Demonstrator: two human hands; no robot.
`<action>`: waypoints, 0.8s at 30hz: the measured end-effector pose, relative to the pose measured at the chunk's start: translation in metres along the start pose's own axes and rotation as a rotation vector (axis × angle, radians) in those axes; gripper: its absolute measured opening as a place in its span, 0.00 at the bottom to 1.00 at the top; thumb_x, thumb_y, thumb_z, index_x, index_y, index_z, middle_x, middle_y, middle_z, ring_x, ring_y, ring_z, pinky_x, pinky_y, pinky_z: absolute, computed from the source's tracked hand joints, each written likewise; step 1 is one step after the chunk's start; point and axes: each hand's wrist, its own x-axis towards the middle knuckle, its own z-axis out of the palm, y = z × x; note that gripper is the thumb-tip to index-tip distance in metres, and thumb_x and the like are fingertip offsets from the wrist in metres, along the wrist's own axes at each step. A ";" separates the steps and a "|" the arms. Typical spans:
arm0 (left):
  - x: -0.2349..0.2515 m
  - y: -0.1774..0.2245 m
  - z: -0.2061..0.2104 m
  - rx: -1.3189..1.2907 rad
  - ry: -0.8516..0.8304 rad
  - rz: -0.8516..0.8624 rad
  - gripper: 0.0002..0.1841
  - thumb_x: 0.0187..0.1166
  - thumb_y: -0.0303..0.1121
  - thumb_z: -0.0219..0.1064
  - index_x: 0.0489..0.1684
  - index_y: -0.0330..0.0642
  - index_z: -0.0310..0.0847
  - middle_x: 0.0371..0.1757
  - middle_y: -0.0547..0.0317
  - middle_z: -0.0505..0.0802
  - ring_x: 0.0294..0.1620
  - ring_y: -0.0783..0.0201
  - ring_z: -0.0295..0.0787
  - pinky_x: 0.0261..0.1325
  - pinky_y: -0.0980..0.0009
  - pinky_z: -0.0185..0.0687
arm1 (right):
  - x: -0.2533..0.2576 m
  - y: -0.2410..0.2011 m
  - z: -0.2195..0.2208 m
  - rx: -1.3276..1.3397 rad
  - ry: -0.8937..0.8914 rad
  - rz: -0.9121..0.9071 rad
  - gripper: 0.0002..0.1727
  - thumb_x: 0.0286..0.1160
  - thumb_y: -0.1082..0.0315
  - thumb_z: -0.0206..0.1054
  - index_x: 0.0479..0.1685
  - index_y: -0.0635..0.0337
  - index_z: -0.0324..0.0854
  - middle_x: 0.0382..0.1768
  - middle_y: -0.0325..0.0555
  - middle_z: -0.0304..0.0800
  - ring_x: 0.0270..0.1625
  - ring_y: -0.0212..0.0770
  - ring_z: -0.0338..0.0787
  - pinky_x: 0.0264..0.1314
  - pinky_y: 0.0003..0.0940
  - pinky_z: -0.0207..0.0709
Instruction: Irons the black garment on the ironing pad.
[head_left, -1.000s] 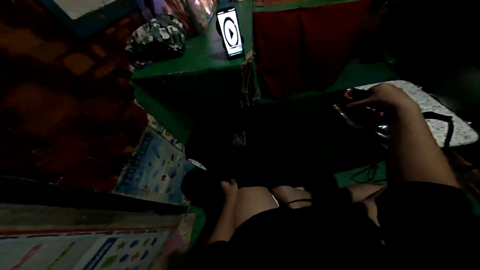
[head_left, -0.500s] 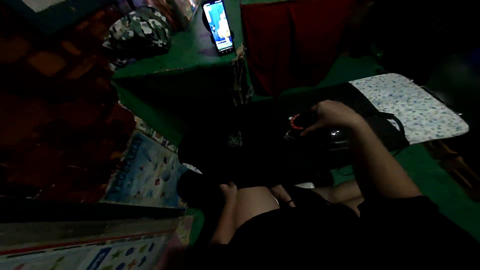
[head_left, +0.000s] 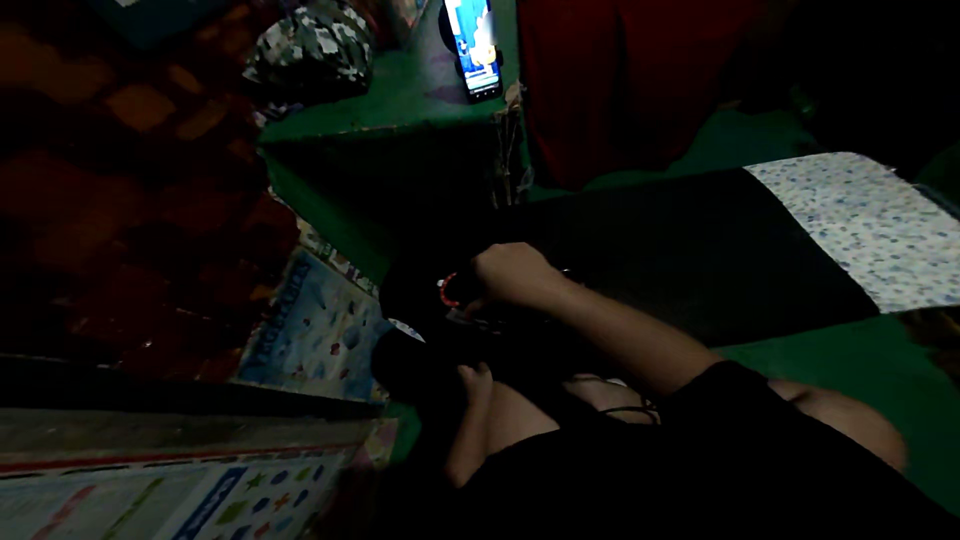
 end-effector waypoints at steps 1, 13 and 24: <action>-0.001 0.003 -0.002 0.018 0.000 -0.010 0.22 0.85 0.25 0.63 0.71 0.17 0.68 0.63 0.32 0.85 0.64 0.56 0.83 0.70 0.63 0.78 | 0.009 -0.007 0.003 0.002 0.013 -0.021 0.24 0.69 0.45 0.79 0.43 0.60 0.88 0.41 0.53 0.92 0.48 0.56 0.92 0.49 0.61 0.82; 0.007 -0.002 -0.009 0.129 -0.032 0.018 0.24 0.85 0.34 0.67 0.66 0.17 0.73 0.63 0.30 0.87 0.65 0.54 0.86 0.72 0.62 0.79 | 0.077 0.006 -0.025 0.027 0.106 0.163 0.26 0.72 0.46 0.76 0.47 0.64 0.88 0.54 0.58 0.91 0.60 0.60 0.91 0.57 0.64 0.82; 0.002 0.011 -0.017 0.092 -0.057 0.028 0.23 0.85 0.32 0.66 0.64 0.16 0.73 0.57 0.30 0.88 0.57 0.56 0.87 0.66 0.64 0.80 | 0.023 0.167 -0.077 0.073 0.306 0.673 0.34 0.70 0.44 0.78 0.57 0.69 0.85 0.61 0.68 0.88 0.66 0.67 0.87 0.61 0.72 0.77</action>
